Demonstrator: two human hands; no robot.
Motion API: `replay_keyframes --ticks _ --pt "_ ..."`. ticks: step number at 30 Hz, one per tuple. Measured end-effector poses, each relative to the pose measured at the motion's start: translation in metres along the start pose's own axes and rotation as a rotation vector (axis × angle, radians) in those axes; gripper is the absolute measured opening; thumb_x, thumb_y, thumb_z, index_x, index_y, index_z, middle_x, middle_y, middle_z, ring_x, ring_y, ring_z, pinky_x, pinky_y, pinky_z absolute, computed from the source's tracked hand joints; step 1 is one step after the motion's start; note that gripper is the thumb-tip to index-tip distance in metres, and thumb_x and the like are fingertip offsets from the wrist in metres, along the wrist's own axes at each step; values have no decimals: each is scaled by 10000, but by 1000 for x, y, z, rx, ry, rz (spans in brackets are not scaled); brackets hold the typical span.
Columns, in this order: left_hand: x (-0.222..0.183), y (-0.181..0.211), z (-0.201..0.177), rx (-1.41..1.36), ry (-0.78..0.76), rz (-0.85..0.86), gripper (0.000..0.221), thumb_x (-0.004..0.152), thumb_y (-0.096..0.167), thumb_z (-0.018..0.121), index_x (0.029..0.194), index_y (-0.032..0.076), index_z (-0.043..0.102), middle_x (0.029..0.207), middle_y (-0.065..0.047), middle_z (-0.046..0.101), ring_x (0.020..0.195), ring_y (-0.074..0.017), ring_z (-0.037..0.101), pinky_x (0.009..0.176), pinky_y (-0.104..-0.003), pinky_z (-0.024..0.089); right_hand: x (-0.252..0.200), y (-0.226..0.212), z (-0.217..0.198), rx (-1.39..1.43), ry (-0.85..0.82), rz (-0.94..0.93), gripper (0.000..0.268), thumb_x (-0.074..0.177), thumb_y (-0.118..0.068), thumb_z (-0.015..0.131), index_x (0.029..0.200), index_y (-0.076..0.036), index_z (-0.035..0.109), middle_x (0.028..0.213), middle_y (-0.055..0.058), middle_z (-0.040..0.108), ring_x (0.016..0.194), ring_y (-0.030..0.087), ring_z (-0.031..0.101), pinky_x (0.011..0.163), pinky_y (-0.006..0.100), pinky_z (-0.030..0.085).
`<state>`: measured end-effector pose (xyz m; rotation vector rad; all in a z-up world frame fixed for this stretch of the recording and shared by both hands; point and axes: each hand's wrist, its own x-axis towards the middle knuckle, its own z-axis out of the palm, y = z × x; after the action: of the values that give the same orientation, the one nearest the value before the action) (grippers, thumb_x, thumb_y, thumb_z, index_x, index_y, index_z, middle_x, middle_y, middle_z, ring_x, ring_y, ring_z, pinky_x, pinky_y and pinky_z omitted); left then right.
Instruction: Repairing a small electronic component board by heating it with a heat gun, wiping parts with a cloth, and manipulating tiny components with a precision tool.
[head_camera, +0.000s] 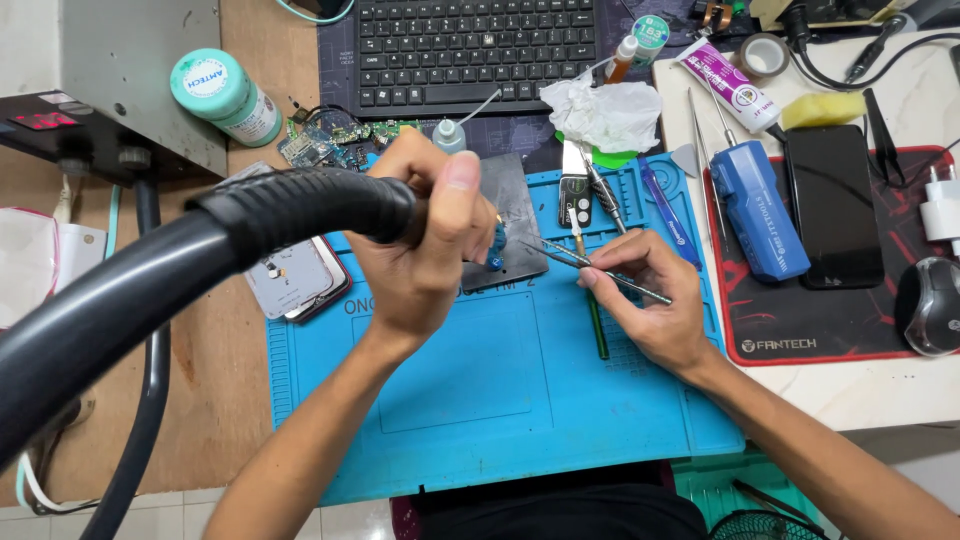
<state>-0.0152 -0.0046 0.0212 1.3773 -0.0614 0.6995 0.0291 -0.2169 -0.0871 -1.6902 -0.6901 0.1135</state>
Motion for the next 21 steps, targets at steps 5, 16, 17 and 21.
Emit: replay_keyframes --ticks 5,16,17,21 --pt "10 17 -13 14 194 128 181 1031 182 441 892 96 362 530 -66 350 401 -211 402 456 -345 409 4 -7 0 -40 23 16 101 985 -31 647 1080 1 650 972 131 667 838 196 714 781 253 622" --pt "12 60 -59 -305 781 141 388 728 443 683 795 82 558 632 -116 470 614 -255 488 720 -438 510 6 -14 3 -207 -74 -222 143 957 -20 681 1097 4 699 1047 150 729 964 241 699 840 297 590" --pt "12 62 -65 -322 796 161 388 705 440 702 770 86 557 634 -113 468 633 -258 499 762 -437 516 7 -17 4 -221 -65 -283 144 960 -28 677 1096 16 701 1028 157 738 935 251 705 825 312 581" --pt "7 66 -89 -175 796 347 424 768 465 679 859 84 516 787 -63 480 751 -237 535 901 -452 582 13 -24 5 -263 -49 -438 284 1006 -239 575 1047 10 706 965 147 732 879 251 689 761 315 575"
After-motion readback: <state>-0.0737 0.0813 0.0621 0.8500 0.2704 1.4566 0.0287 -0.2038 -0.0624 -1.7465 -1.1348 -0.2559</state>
